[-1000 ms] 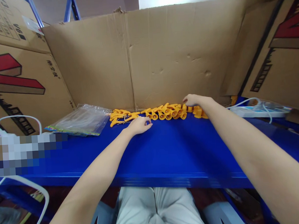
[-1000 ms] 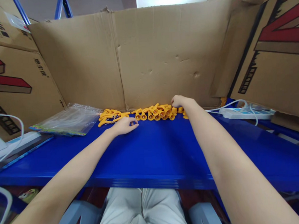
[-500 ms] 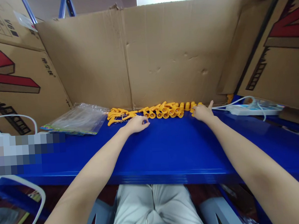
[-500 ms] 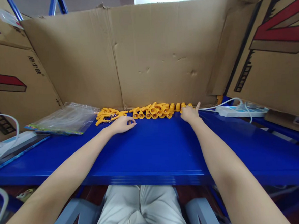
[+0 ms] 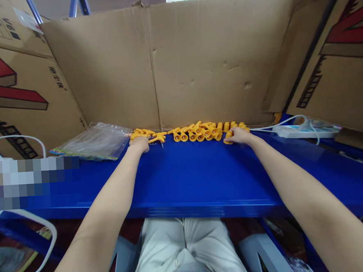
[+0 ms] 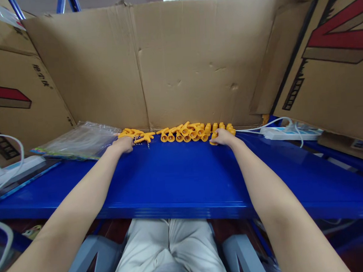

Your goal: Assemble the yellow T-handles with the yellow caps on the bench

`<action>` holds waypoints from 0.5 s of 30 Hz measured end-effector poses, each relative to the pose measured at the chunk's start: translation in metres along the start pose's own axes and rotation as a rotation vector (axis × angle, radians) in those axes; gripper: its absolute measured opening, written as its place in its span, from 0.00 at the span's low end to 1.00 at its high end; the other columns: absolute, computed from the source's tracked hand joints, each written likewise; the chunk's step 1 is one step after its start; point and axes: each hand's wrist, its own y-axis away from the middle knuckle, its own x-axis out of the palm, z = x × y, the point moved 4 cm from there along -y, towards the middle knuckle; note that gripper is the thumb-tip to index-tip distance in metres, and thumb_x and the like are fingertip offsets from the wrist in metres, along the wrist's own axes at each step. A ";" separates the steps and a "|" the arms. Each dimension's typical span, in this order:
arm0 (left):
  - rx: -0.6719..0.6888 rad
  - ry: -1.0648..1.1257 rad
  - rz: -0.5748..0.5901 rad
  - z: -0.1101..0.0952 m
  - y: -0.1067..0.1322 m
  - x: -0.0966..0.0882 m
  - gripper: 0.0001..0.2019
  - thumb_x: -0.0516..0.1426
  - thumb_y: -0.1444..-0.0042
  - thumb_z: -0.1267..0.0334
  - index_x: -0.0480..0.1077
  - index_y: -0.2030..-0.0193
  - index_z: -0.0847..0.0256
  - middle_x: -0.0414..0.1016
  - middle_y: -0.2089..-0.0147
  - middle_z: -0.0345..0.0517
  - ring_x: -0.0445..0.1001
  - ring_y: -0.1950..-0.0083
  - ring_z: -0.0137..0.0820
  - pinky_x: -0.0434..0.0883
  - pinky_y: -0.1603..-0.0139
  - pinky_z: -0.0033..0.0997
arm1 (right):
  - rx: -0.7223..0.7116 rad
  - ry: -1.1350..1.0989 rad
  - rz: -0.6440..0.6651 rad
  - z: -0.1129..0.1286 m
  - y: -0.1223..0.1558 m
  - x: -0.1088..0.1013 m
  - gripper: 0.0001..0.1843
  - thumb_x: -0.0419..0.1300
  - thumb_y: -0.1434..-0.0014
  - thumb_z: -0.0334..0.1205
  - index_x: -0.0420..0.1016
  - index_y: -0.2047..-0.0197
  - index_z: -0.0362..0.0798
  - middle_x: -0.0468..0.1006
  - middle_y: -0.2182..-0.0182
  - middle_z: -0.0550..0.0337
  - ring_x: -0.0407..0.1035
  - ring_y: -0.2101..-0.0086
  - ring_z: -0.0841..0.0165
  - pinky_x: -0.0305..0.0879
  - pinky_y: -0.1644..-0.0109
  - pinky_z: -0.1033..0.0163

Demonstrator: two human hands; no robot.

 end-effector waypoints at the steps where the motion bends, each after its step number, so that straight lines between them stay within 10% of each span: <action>1: -0.007 0.018 -0.007 0.001 -0.001 0.002 0.22 0.57 0.54 0.72 0.71 0.49 0.63 0.72 0.43 0.61 0.71 0.44 0.48 0.69 0.48 0.39 | -0.014 -0.003 0.013 0.000 0.000 0.001 0.15 0.65 0.49 0.40 0.73 0.60 0.42 0.78 0.67 0.49 0.72 0.66 0.59 0.65 0.60 0.58; 15: -0.066 0.096 -0.149 0.016 -0.012 0.016 0.18 0.54 0.48 0.69 0.69 0.49 0.60 0.69 0.42 0.60 0.62 0.38 0.48 0.60 0.41 0.53 | -0.198 0.108 -0.032 0.017 -0.002 0.011 0.17 0.61 0.51 0.41 0.73 0.56 0.49 0.78 0.61 0.45 0.72 0.57 0.47 0.64 0.51 0.44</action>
